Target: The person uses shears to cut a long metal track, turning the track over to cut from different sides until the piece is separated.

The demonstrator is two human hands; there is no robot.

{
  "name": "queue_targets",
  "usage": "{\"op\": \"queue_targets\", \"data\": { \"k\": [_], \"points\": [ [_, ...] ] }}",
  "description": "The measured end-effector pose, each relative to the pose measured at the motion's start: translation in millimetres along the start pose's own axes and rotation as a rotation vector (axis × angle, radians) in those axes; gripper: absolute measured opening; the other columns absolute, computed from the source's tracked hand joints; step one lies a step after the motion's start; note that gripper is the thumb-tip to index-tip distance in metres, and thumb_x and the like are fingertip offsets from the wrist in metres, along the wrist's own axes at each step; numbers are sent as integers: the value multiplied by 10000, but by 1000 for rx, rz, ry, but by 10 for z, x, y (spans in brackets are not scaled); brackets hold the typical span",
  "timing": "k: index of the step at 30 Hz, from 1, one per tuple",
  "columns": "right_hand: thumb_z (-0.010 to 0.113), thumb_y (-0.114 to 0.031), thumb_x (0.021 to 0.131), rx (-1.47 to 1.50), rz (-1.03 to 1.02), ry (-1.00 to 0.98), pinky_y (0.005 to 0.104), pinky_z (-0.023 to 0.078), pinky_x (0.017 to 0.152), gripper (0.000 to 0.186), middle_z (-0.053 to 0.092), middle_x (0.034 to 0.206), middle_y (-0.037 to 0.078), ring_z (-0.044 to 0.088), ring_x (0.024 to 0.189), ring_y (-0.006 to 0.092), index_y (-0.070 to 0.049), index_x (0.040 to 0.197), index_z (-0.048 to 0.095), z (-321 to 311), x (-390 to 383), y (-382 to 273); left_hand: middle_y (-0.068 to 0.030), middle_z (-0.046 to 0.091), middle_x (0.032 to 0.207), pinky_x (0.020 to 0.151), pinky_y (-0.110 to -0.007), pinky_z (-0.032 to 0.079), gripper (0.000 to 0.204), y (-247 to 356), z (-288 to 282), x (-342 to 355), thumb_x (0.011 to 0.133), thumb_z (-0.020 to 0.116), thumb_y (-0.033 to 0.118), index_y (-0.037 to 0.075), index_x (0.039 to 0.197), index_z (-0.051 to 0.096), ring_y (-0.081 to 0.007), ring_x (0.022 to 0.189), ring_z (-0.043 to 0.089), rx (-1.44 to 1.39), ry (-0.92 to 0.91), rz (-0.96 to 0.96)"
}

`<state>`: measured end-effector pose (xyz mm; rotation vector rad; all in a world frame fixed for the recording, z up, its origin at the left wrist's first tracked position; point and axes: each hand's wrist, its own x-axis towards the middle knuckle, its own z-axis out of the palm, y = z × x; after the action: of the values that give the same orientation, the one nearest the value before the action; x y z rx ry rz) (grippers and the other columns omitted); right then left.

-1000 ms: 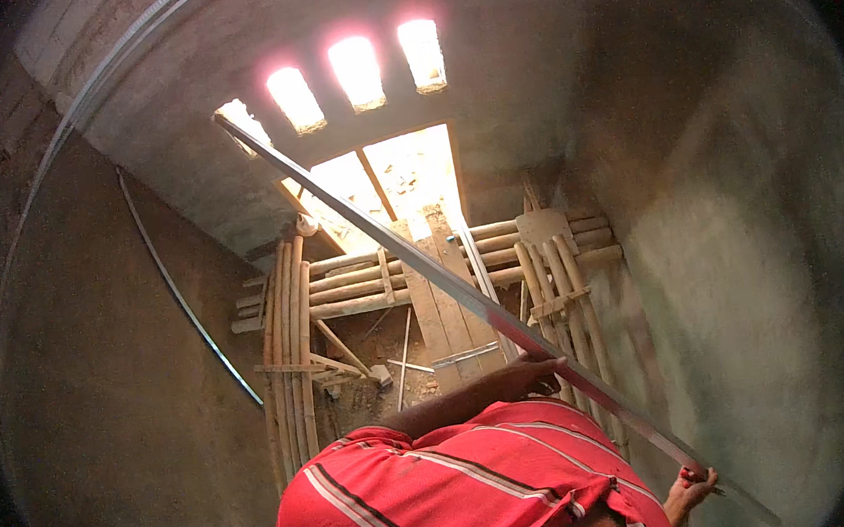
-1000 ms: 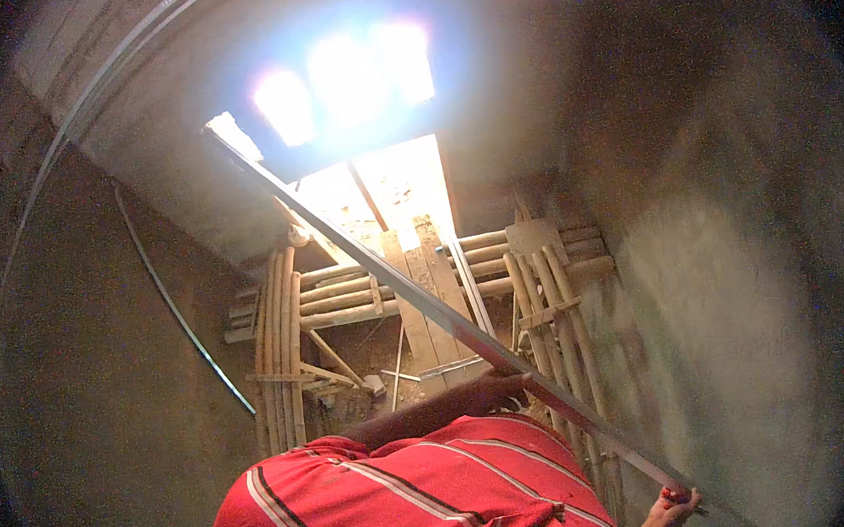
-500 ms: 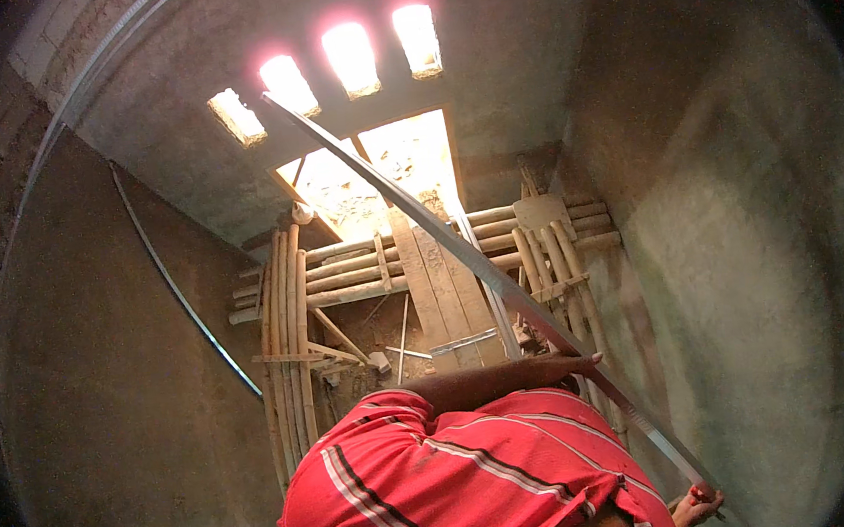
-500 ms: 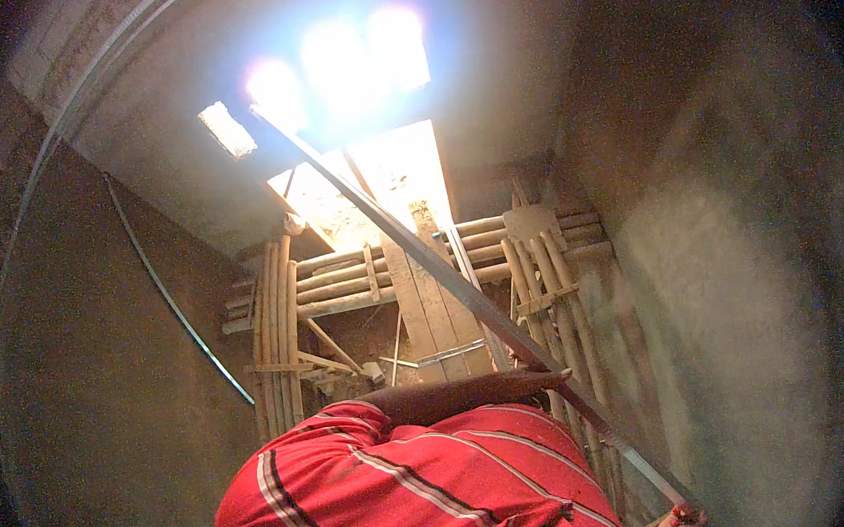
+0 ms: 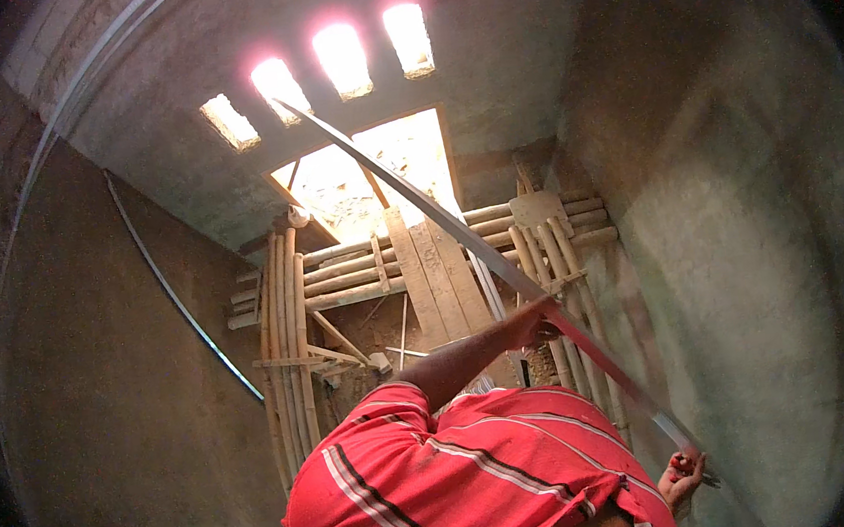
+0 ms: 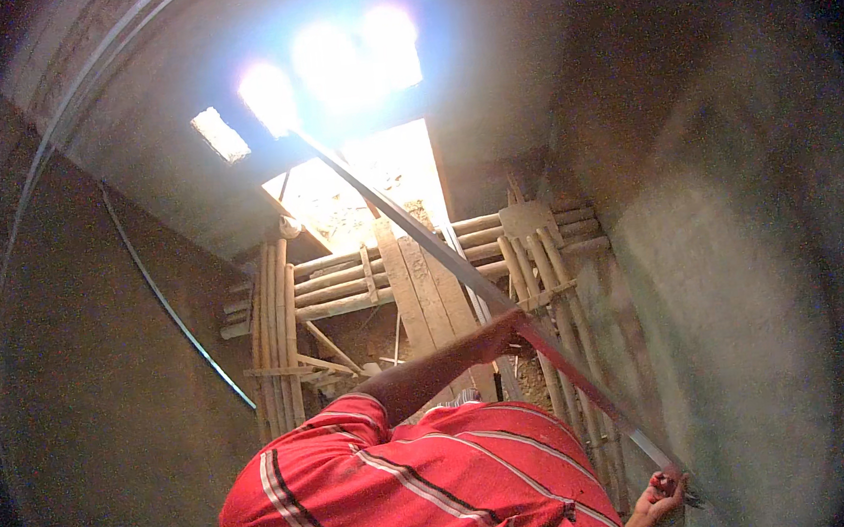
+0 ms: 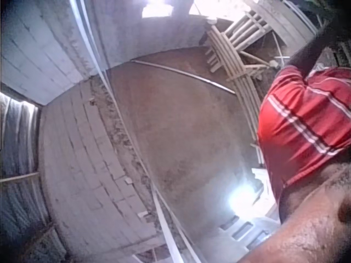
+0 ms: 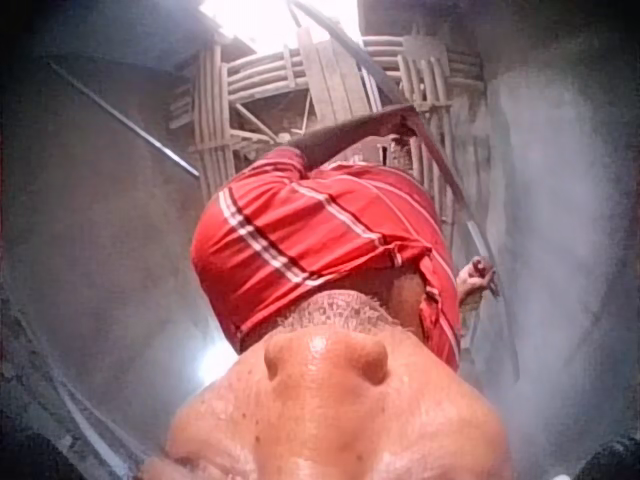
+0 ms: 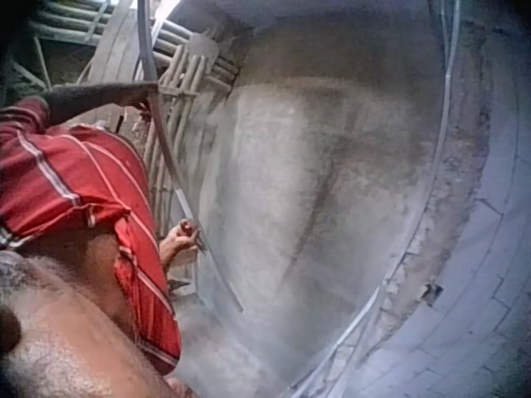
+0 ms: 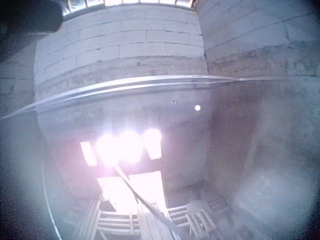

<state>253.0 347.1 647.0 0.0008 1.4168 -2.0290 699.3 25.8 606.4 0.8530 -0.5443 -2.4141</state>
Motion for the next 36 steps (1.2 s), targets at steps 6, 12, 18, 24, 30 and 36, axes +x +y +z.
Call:
{"op": "queue_targets", "data": {
  "k": [6,12,18,24,30,36],
  "points": [
    [625,-324,962,-16,92,51,278,460,612,328,466,599,-1,458,524,135,-15,857,653,686,-388,255,-121,607,907,918,-497,495,245,356,-28,-7,848,589,259,60,977,526,-305,910,639,-403,100,291],
    [609,-396,966,-101,170,-55,276,469,562,337,630,827,54,473,528,124,-63,1008,634,884,-736,232,-74,520,786,783,-461,506,220,533,-28,42,815,634,211,87,921,487,-267,742,572,-543,337,370],
    [697,-118,890,-819,-40,-500,301,485,619,226,650,906,75,554,635,130,-73,1058,551,541,-1063,65,-38,465,625,562,-376,469,213,544,-351,352,758,660,209,110,787,474,-214,564,517,-642,494,415],
    [734,12,761,-1347,-617,-515,346,499,863,583,569,1251,149,590,1086,267,-30,1298,513,611,-940,-326,-24,452,610,520,-352,456,173,590,-689,299,757,627,213,148,726,470,-183,502,452,-704,269,448],
    [711,49,727,-1915,-456,-394,370,477,979,791,485,1401,190,542,1212,315,-47,1446,397,288,-847,-720,-5,445,603,525,-342,470,196,912,-793,72,772,620,191,157,701,441,-160,497,450,-683,268,580],
    [715,-83,765,-2070,-229,-291,471,508,793,351,698,950,167,673,939,378,-54,1098,606,635,-705,-811,-28,462,621,559,-320,500,223,999,-1278,46,773,660,206,142,739,449,-170,514,482,-708,227,654]
  ]
}}
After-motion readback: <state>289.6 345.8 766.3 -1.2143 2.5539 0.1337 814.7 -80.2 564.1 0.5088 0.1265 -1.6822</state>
